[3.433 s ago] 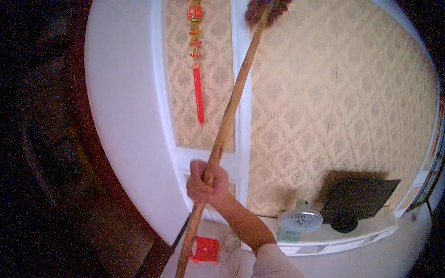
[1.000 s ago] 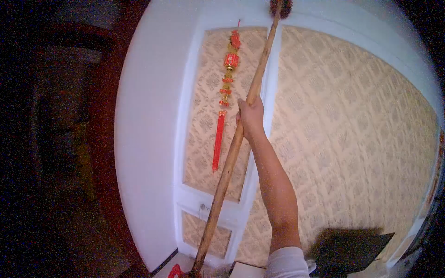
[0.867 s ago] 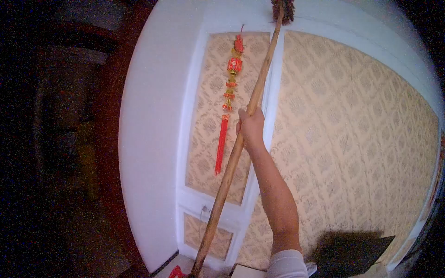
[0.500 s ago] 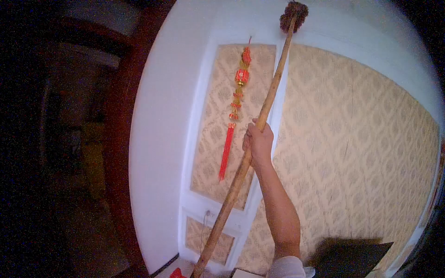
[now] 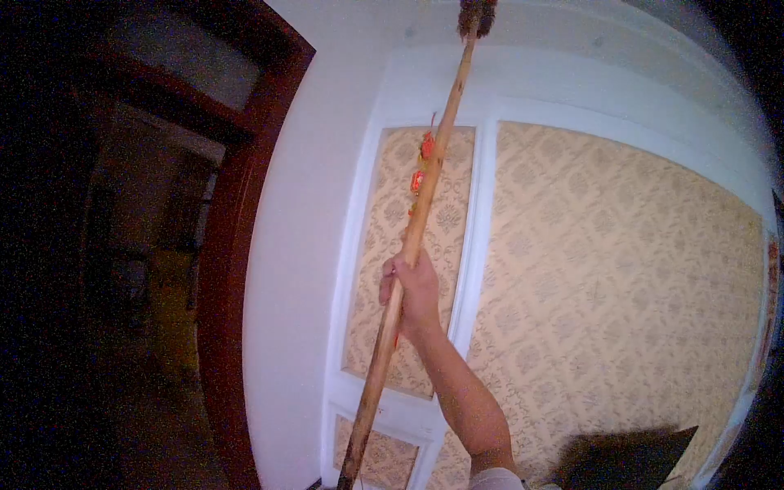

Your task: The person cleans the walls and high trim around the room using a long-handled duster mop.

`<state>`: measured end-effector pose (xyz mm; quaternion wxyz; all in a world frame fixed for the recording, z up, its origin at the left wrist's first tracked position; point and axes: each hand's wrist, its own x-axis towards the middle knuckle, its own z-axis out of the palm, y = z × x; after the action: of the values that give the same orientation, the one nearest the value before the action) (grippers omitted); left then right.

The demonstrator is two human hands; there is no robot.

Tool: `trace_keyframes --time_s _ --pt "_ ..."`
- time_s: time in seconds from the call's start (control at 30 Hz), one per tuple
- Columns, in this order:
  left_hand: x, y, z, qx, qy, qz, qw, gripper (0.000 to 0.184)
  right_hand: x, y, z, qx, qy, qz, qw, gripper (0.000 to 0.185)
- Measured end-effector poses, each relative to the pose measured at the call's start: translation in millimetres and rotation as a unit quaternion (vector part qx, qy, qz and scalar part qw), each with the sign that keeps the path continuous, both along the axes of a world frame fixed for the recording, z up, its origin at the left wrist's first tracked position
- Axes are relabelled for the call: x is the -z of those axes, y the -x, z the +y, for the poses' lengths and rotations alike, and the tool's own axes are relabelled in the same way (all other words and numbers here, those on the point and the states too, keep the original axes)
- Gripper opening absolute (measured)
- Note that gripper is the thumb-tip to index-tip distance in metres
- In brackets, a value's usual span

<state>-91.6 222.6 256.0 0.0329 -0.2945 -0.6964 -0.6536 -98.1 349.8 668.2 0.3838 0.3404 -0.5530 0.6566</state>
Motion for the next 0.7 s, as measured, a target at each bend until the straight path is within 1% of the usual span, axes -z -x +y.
trace_keyframes --time_s 0.03,0.07,0.1,0.17,0.23,0.27,0.33,0.37,0.4,0.47,0.5,0.57,0.6,0.67,0.7 --pt "-5 14 8 -0.069 0.023 0.211 0.975 0.020 6 -2 -5 -0.009 -0.022 0.001 1.000 0.039" --pt "-64 -5 -8 0.013 -0.033 0.052 0.998 0.020 15 -8 -14 -0.007 -0.023 0.002 1.000 0.039" --pt "-90 -9 -10 0.011 -0.044 0.060 0.997 0.020 25 -18 -24 -0.013 -0.020 -0.016 1.000 0.038" --pt "-123 -10 -11 0.012 -0.057 0.071 0.996 0.019 51 -29 -40 -0.017 -0.020 -0.031 0.999 0.038" --pt "-146 -5 -10 0.027 -0.062 0.108 0.992 0.017 78 -35 -48 -0.072 0.005 -0.061 0.995 0.039" --pt "-156 -4 -10 0.028 -0.063 0.111 0.991 0.017 81 -39 -51 -0.071 0.004 -0.059 0.996 0.039" --pt "-170 -9 -7 0.027 0.049 0.099 0.994 0.022 82 -50 -51 -0.092 0.001 -0.122 0.988 0.041" --pt "-174 -10 -3 0.033 -0.009 0.145 0.989 0.026 74 -54 -52 -0.071 0.008 -0.123 0.990 0.041" --pt "-183 -13 -2 0.034 -0.009 0.145 0.989 0.026 62 -56 -51 -0.070 0.007 -0.123 0.990 0.041" --pt "-208 -17 0 0.043 -0.047 0.226 0.972 0.025 35 -63 -48 -0.057 -0.010 -0.080 0.995 0.041" --pt "-213 -12 6 0.044 -0.049 0.225 0.972 0.025 19 -64 -46 -0.053 -0.013 -0.075 0.996 0.041" --pt "-220 -2 25 0.119 -0.126 0.148 0.974 0.029 -8 -68 -48 -0.026 -0.020 -0.061 0.998 0.040" --pt "-239 -9 21 0.100 -0.130 0.177 0.970 0.031 -22 -69 -50 0.004 -0.024 -0.052 0.998 0.039" --pt "-264 -12 14 0.169 -0.176 0.122 0.962 0.034 -42 -72 -55 0.030 -0.017 -0.049 0.998 0.038" --pt "-273 -10 15 0.165 -0.179 0.130 0.961 0.034 -53 -70 -59 0.050 -0.019 -0.042 0.998 0.038"
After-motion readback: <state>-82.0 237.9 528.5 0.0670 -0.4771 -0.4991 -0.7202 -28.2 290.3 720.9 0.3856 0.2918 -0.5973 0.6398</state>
